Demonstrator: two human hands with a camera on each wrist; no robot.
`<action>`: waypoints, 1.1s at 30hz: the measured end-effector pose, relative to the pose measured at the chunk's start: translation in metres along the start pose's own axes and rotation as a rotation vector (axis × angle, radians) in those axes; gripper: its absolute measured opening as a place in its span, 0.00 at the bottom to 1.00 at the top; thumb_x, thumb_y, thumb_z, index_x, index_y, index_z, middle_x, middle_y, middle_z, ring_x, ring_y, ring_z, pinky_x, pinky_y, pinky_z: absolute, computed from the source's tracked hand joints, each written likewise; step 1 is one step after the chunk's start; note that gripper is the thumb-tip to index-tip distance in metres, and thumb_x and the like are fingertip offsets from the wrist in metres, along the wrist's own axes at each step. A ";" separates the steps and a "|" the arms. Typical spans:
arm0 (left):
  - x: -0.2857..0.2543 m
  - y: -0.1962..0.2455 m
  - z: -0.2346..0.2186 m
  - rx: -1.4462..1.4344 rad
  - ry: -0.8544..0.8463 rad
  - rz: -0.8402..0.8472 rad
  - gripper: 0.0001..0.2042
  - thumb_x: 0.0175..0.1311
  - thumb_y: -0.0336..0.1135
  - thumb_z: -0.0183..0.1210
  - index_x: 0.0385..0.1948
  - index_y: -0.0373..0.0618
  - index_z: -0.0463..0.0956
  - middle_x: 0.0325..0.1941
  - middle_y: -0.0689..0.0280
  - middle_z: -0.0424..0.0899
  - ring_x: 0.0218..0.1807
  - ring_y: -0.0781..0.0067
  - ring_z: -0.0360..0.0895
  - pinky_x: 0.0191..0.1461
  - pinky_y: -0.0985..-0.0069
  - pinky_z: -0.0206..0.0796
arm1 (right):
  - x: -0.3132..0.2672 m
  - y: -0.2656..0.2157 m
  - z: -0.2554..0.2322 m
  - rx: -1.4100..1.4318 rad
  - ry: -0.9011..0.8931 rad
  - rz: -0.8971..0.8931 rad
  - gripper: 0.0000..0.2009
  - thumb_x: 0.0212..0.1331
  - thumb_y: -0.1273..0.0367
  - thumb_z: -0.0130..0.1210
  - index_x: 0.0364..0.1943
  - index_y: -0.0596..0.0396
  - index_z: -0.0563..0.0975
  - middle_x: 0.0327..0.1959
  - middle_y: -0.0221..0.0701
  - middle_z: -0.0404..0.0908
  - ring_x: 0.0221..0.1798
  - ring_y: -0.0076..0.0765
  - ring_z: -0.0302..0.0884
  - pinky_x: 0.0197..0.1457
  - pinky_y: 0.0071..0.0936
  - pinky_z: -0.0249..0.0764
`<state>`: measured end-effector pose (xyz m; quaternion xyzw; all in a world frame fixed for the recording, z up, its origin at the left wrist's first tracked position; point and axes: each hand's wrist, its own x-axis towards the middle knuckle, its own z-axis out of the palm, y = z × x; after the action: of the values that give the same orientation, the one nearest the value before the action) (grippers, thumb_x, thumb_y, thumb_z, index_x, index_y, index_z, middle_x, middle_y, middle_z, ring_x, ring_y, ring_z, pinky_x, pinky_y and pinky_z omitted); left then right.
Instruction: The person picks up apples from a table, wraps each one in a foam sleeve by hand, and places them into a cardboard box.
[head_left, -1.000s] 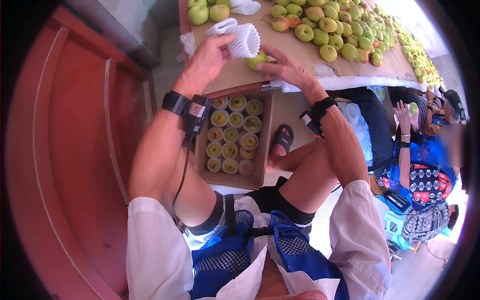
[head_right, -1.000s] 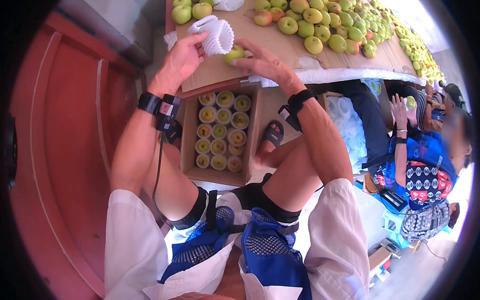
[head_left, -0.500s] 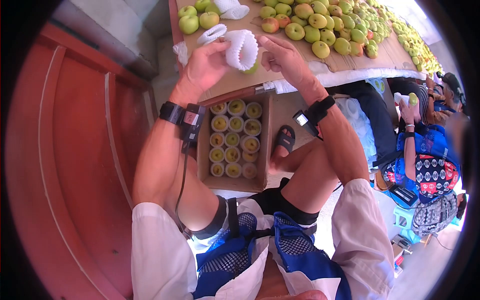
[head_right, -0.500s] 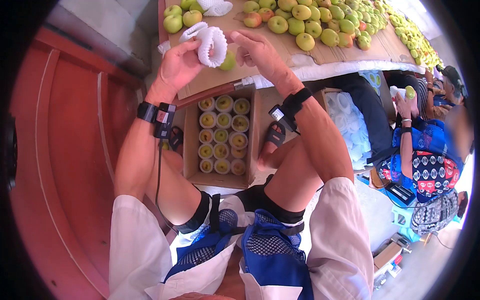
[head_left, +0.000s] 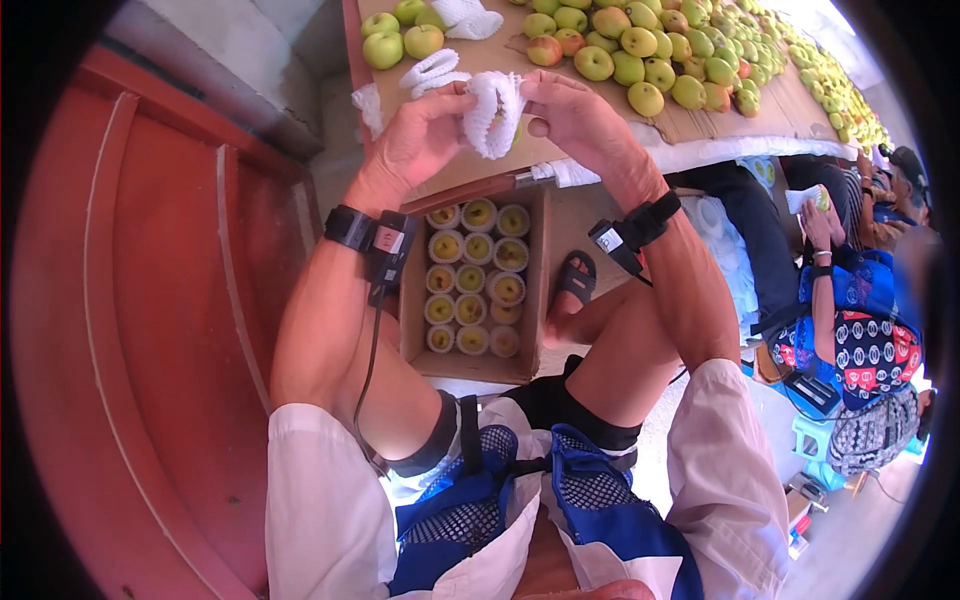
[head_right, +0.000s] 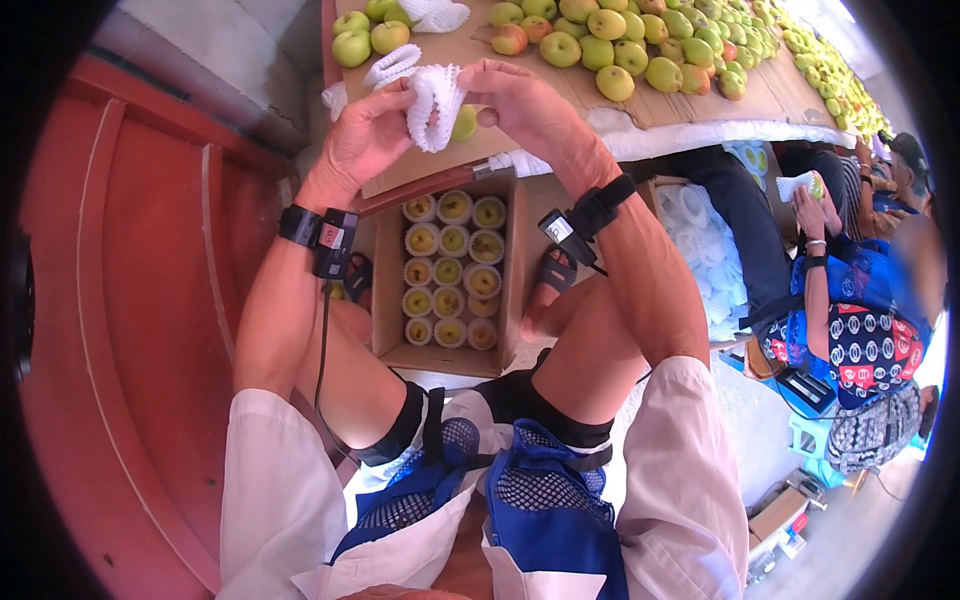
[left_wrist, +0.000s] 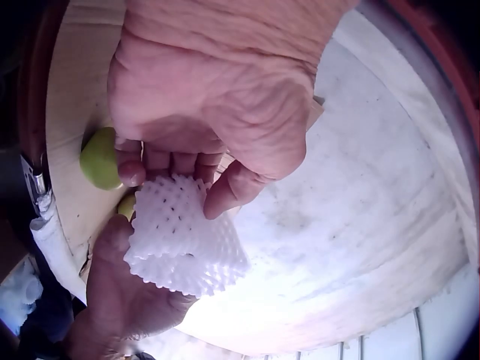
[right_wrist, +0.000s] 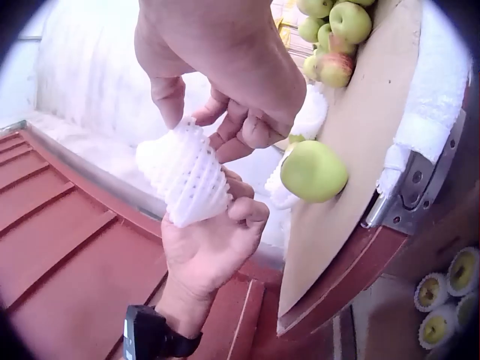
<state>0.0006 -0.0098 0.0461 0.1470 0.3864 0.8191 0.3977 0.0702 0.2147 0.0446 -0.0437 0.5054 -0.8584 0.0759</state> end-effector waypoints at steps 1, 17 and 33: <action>-0.001 0.003 0.003 -0.005 -0.014 -0.010 0.15 0.67 0.32 0.60 0.53 0.36 0.76 0.51 0.62 0.82 0.57 0.67 0.78 0.66 0.67 0.67 | 0.003 0.001 -0.002 0.054 -0.030 -0.005 0.09 0.70 0.63 0.55 0.45 0.51 0.80 0.45 0.22 0.81 0.46 0.21 0.75 0.41 0.23 0.64; -0.007 0.002 0.007 -0.084 -0.013 0.025 0.19 0.69 0.33 0.61 0.60 0.41 0.72 0.54 0.63 0.80 0.52 0.68 0.76 0.57 0.66 0.70 | 0.006 -0.002 0.002 0.252 -0.012 -0.018 0.07 0.68 0.68 0.50 0.43 0.55 0.75 0.45 0.33 0.80 0.48 0.35 0.77 0.50 0.33 0.73; -0.004 -0.003 -0.016 0.116 0.042 -0.020 0.10 0.71 0.37 0.60 0.48 0.47 0.79 0.46 0.73 0.84 0.45 0.82 0.77 0.39 0.77 0.63 | 0.003 0.000 -0.001 -0.016 0.108 0.082 0.06 0.70 0.64 0.55 0.41 0.49 0.77 0.35 0.19 0.77 0.31 0.15 0.67 0.27 0.18 0.54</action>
<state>-0.0039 -0.0196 0.0335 0.1485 0.4428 0.7942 0.3887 0.0671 0.2148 0.0440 0.0229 0.5170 -0.8516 0.0830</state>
